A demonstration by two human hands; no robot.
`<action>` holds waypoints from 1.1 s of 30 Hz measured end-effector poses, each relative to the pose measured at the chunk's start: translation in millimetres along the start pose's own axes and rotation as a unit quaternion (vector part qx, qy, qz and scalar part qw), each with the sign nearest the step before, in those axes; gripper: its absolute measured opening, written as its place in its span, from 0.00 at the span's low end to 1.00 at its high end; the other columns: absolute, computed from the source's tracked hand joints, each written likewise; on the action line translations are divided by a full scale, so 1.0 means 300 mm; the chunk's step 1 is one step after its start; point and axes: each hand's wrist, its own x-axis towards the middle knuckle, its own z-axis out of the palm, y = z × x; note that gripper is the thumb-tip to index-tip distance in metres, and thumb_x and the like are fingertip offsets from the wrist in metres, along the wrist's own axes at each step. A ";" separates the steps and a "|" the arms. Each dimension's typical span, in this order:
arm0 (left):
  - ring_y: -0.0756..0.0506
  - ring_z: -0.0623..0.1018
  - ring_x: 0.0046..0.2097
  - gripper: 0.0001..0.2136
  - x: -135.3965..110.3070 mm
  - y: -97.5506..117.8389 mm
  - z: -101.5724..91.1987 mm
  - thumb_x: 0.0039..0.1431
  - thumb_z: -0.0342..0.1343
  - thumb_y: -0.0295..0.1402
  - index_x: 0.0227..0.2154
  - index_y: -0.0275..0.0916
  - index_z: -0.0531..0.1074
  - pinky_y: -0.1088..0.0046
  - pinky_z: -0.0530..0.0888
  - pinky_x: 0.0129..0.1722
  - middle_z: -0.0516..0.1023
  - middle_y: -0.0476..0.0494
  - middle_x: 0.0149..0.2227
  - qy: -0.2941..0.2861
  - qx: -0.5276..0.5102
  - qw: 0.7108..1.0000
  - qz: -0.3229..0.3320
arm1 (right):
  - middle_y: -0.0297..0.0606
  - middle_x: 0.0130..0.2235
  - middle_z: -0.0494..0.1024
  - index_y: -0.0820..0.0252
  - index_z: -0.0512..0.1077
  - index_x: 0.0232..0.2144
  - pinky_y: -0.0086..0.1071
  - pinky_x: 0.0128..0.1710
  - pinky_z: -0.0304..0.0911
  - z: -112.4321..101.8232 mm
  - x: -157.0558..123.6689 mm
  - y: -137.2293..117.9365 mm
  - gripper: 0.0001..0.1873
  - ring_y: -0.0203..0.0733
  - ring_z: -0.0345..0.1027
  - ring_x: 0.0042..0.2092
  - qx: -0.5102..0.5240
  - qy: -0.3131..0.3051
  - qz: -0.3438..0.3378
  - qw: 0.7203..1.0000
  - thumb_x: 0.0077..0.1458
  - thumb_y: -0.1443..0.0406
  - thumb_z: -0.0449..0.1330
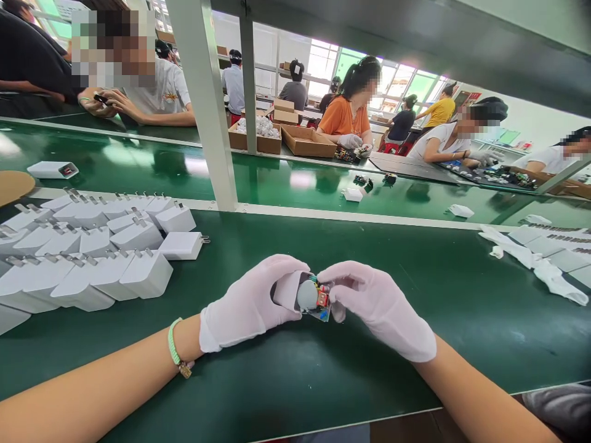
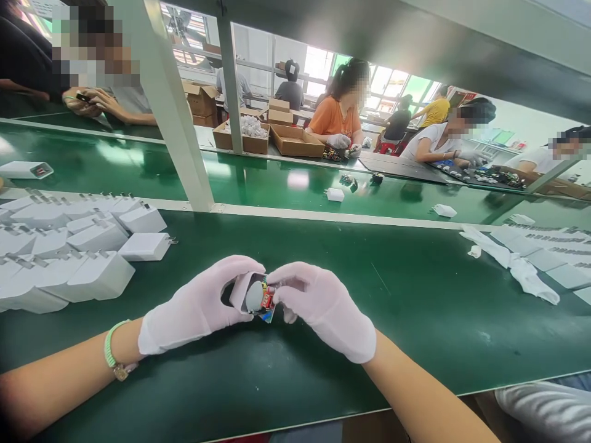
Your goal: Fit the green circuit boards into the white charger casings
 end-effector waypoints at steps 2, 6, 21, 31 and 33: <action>0.47 0.75 0.46 0.22 0.001 0.005 -0.003 0.44 0.65 0.30 0.44 0.41 0.69 0.71 0.74 0.48 0.74 0.47 0.46 -0.008 -0.006 1.000 -0.005 | 0.33 0.31 0.76 0.53 0.74 0.39 0.33 0.31 0.68 0.007 -0.004 0.001 0.11 0.37 0.69 0.28 -0.080 0.009 -0.044 0.996 0.50 0.63 0.60; 0.46 0.75 0.46 0.21 -0.002 0.003 -0.003 0.44 0.65 0.31 0.43 0.42 0.70 0.70 0.74 0.48 0.74 0.47 0.46 -0.015 -0.017 1.000 0.002 | 0.38 0.39 0.77 0.55 0.71 0.47 0.35 0.34 0.68 0.022 -0.009 0.018 0.32 0.42 0.70 0.34 -0.257 0.010 -0.189 0.948 0.37 0.58 0.71; 0.46 0.74 0.47 0.18 0.003 0.004 -0.002 0.49 0.62 0.31 0.44 0.41 0.69 0.69 0.73 0.50 0.74 0.46 0.46 0.026 -0.002 0.999 0.019 | 0.41 0.38 0.81 0.57 0.68 0.49 0.34 0.30 0.71 0.053 -0.017 0.033 0.26 0.44 0.75 0.31 -0.359 0.084 -0.247 0.896 0.45 0.64 0.60; 0.47 0.74 0.47 0.19 -0.003 0.019 -0.008 0.48 0.64 0.33 0.44 0.43 0.69 0.71 0.73 0.50 0.74 0.48 0.45 0.029 0.005 0.999 0.033 | 0.36 0.39 0.81 0.52 0.69 0.49 0.38 0.35 0.72 0.039 -0.023 0.010 0.28 0.45 0.76 0.34 -0.250 0.061 -0.154 0.954 0.40 0.65 0.61; 0.47 0.74 0.46 0.18 -0.005 0.017 -0.008 0.49 0.64 0.33 0.44 0.42 0.69 0.72 0.73 0.50 0.74 0.48 0.45 0.033 0.001 0.999 0.038 | 0.36 0.38 0.81 0.52 0.69 0.48 0.37 0.33 0.72 0.040 -0.028 0.006 0.27 0.45 0.76 0.32 -0.265 0.068 -0.161 0.948 0.41 0.64 0.61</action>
